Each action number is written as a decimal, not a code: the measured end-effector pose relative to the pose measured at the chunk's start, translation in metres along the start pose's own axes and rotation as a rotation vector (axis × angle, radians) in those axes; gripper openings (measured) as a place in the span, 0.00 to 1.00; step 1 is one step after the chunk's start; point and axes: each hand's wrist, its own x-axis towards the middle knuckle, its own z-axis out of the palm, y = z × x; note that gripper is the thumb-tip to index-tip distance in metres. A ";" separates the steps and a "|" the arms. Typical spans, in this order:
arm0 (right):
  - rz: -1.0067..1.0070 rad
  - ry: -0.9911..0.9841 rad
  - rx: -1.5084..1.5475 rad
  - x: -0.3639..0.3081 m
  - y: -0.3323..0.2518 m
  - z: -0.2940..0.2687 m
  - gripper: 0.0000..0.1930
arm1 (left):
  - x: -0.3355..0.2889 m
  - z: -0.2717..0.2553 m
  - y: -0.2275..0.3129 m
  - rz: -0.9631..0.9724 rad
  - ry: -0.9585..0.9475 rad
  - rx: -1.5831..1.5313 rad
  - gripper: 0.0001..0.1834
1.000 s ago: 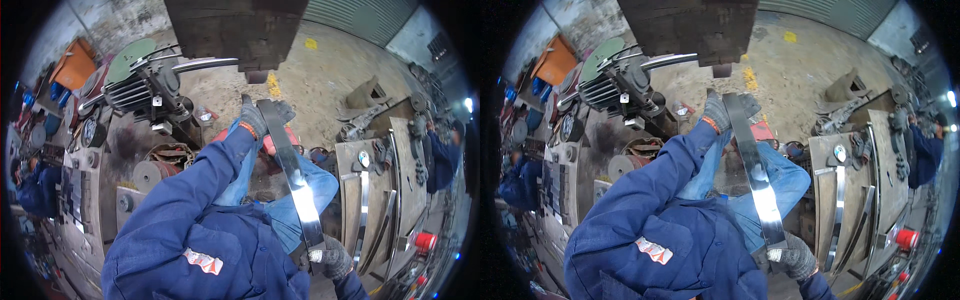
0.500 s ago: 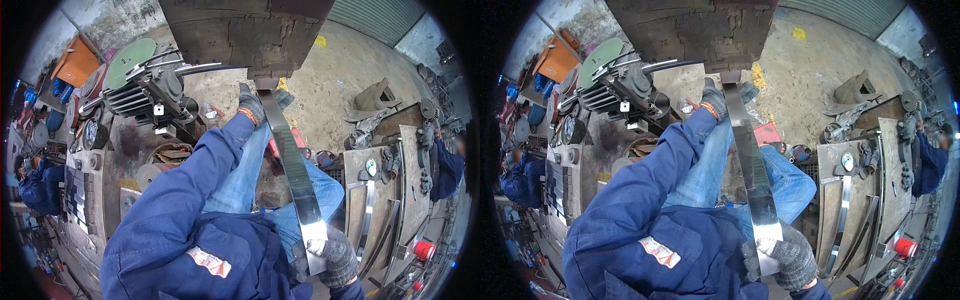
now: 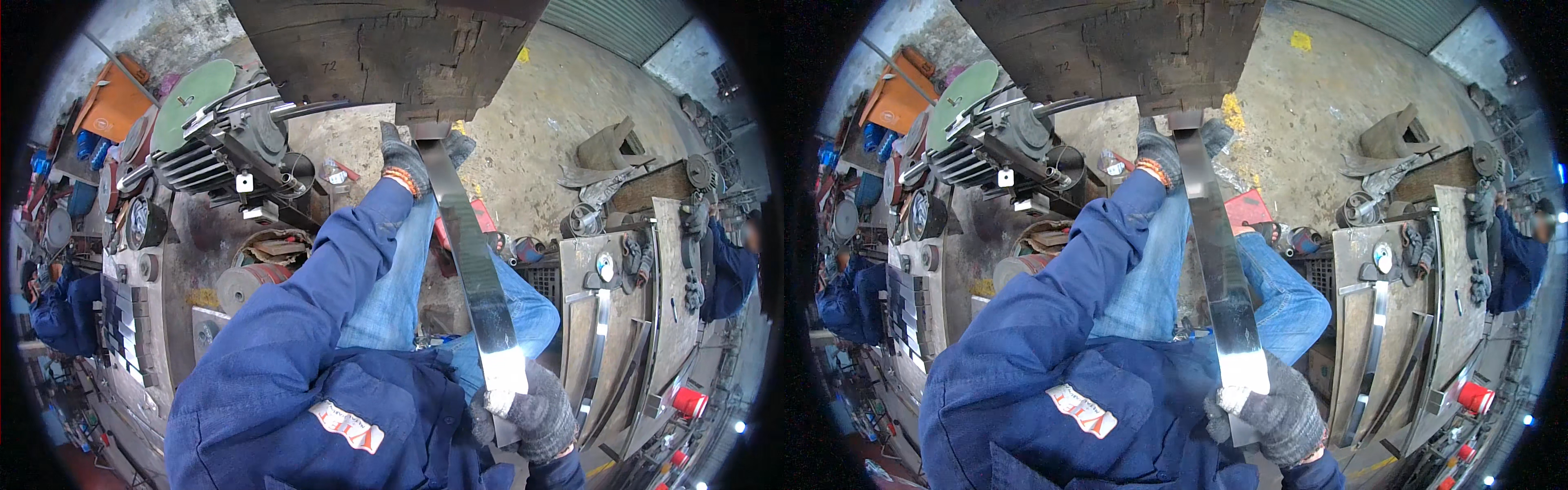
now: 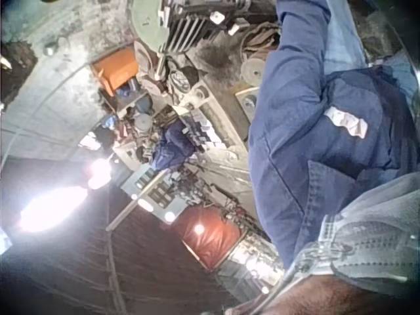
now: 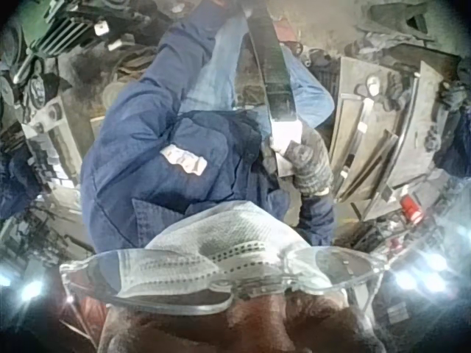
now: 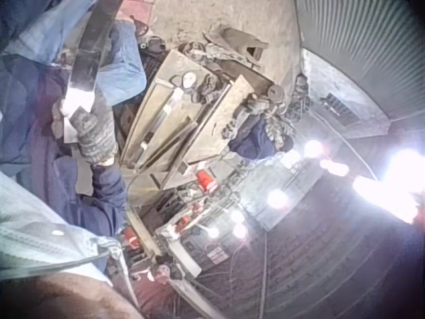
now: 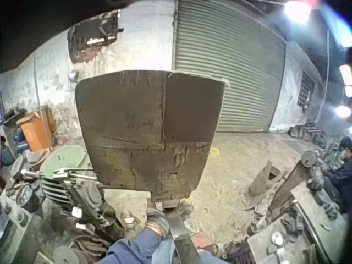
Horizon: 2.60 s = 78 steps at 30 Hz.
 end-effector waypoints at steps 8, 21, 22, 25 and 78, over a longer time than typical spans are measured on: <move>-0.126 0.014 -0.169 0.037 0.011 -0.009 0.20 | -0.004 0.005 0.000 0.002 -0.032 0.088 0.57; -0.321 -0.026 -0.337 0.120 0.005 -0.015 0.26 | 0.004 -0.006 0.002 0.095 -0.057 -0.039 0.57; -0.274 -0.085 -0.061 0.116 -0.006 -0.007 0.25 | 0.003 -0.003 0.001 0.055 -0.031 -0.063 0.59; -0.324 -0.071 -0.137 0.138 -0.003 -0.012 0.25 | 0.000 0.006 -0.003 0.048 0.030 -0.084 0.61; -0.176 -0.024 -0.195 0.069 0.016 -0.014 0.28 | -0.015 -0.006 -0.009 0.036 -0.027 0.012 0.59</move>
